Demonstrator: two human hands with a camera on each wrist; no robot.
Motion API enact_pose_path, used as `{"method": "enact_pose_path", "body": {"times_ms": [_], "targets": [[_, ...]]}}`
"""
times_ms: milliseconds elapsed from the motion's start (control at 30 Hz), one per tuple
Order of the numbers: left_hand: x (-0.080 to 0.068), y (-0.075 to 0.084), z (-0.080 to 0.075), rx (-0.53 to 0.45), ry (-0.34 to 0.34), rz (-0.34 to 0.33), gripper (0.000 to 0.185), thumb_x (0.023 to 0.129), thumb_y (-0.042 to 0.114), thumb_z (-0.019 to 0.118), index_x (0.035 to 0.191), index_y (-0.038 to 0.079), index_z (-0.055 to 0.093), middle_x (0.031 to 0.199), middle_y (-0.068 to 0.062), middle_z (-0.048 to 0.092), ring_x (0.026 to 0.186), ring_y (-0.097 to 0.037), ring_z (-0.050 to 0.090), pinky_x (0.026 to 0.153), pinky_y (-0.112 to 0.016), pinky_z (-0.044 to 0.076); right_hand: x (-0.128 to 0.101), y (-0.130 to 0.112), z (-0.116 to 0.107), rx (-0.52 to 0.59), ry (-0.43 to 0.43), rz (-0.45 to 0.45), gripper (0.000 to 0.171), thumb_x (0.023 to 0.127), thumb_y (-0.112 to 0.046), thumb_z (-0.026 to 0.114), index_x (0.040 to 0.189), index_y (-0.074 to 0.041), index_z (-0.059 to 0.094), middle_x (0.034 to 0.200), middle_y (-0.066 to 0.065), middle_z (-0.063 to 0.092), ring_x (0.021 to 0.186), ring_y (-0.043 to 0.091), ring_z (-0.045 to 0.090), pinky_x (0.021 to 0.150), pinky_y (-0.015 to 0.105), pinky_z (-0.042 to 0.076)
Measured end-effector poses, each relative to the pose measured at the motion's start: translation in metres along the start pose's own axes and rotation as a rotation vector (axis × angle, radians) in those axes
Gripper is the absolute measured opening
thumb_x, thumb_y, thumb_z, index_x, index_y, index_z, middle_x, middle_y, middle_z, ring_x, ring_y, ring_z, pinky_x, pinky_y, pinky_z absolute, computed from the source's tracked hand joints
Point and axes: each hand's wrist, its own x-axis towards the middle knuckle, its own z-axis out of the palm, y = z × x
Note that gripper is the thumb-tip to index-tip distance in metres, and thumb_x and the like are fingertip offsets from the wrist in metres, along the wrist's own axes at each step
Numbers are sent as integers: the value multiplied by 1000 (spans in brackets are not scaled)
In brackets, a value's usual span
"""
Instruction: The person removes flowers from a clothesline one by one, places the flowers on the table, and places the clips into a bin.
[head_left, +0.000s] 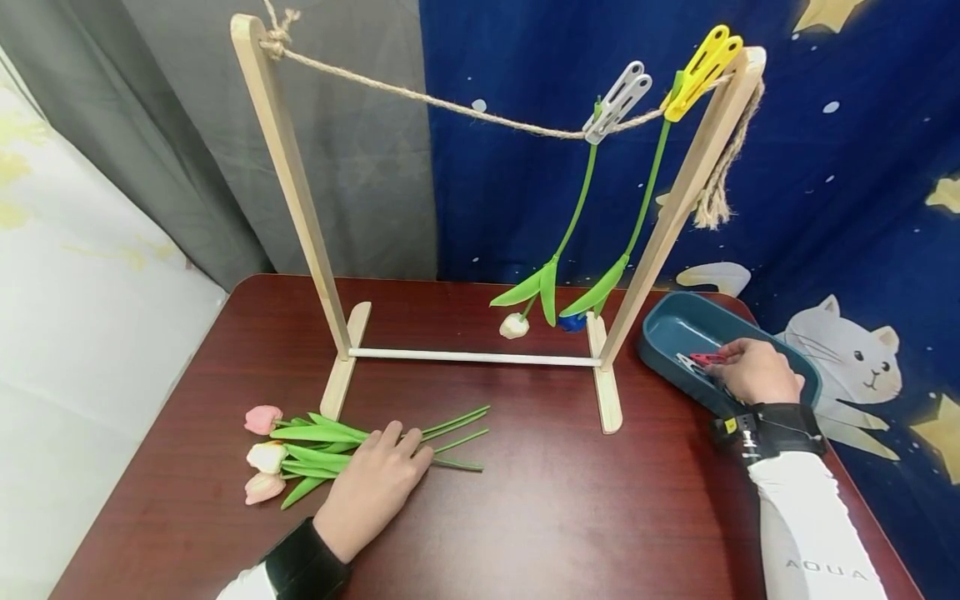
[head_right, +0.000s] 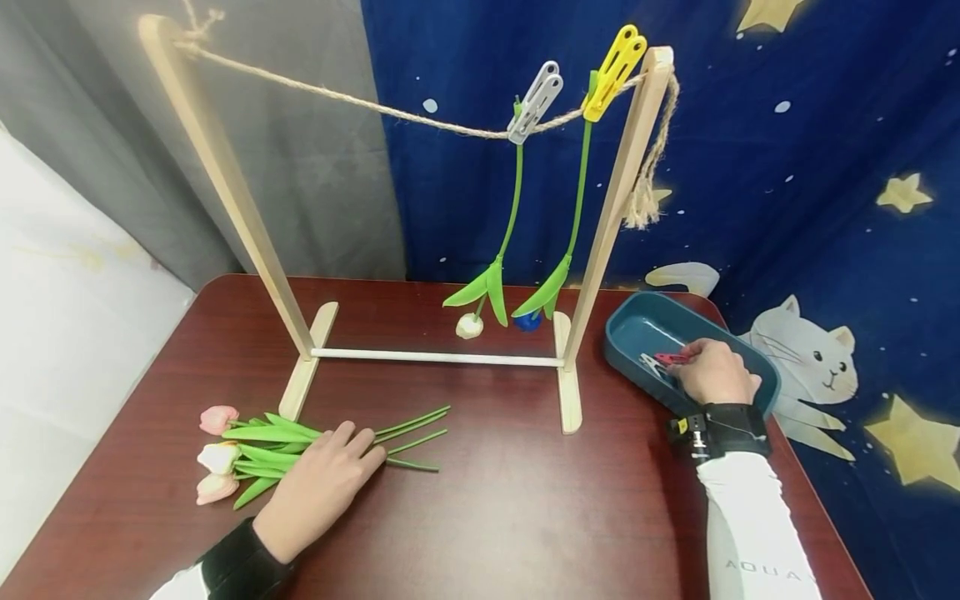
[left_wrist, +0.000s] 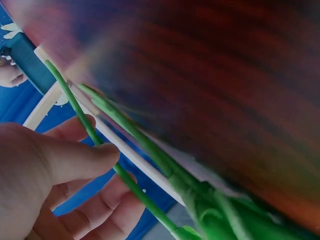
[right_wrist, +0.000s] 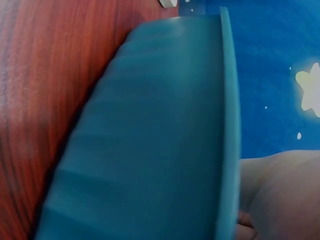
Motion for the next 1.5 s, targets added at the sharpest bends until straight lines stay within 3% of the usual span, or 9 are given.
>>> {"method": "enact_pose_path", "body": {"times_ms": [267, 467, 633, 867, 1100, 1267, 1333, 1467, 1500], "targets": [[-2, -1, 0, 3, -56, -16, 17, 83, 3, 82, 92, 10, 70, 93, -7, 62, 83, -27, 55, 65, -39, 53, 0, 5, -1, -8, -60, 28, 39, 99, -22, 72, 122, 8, 66, 113, 32, 66, 103, 51, 55, 83, 69, 32], [-2, 0, -2, 18, -93, -30, 15, 84, 6, 83, 92, 12, 72, 93, -6, 63, 83, -25, 57, 65, -38, 51, -1, 7, 1, -19, -46, 21, 45, 98, -22, 74, 128, 11, 64, 116, 34, 67, 107, 53, 55, 84, 69, 34], [-4, 1, -4, 16, -89, -36, 16, 82, 8, 83, 88, 12, 69, 91, -5, 61, 82, -24, 57, 64, -36, 49, -6, 5, -2, -18, -39, 13, 54, 98, -24, 74, 135, 13, 59, 124, 36, 66, 112, 55, 55, 85, 70, 33], [-6, 2, -9, 16, -75, -43, 16, 82, 10, 83, 90, 13, 69, 91, -5, 59, 82, -24, 56, 63, -35, 47, -21, -3, -12, -28, 6, -55, 54, 100, -28, 74, 135, 10, 59, 121, 35, 67, 110, 54, 57, 82, 67, 33], [-6, 4, -16, 6, -76, -50, 16, 83, 12, 81, 92, 13, 69, 92, -4, 58, 84, -24, 56, 64, -36, 46, -44, -25, -32, -40, 89, -162, 54, 101, -31, 72, 135, 9, 59, 125, 38, 63, 110, 57, 53, 86, 74, 34], [0, 3, -27, -29, -69, -62, 22, 82, 6, 83, 97, 12, 68, 92, -4, 57, 85, -25, 56, 67, -38, 51, -61, -48, -53, -29, 159, -226, 53, 102, -32, 71, 135, 8, 60, 123, 36, 65, 104, 50, 59, 80, 63, 42], [6, 1, -33, -49, -48, -73, 27, 82, 2, 83, 103, 11, 69, 93, -4, 58, 85, -25, 57, 66, -38, 52, -68, -58, -61, -12, 190, -263, 51, 102, -31, 72, 135, 7, 61, 121, 34, 66, 102, 48, 60, 78, 59, 43], [19, -6, -43, -121, 20, -114, 36, 86, 2, 82, 119, 11, 71, 101, -2, 64, 88, -24, 60, 65, -36, 52, -81, -82, -77, 35, 256, -348, 49, 101, -26, 74, 137, 5, 62, 120, 33, 66, 102, 48, 62, 90, 61, 46], [23, -8, -45, -146, 39, -124, 38, 87, 3, 82, 123, 11, 71, 103, -2, 65, 90, -23, 60, 66, -36, 53, -84, -88, -81, 43, 279, -371, 48, 100, -24, 76, 136, 5, 63, 120, 32, 67, 102, 48, 63, 91, 56, 46]]}}
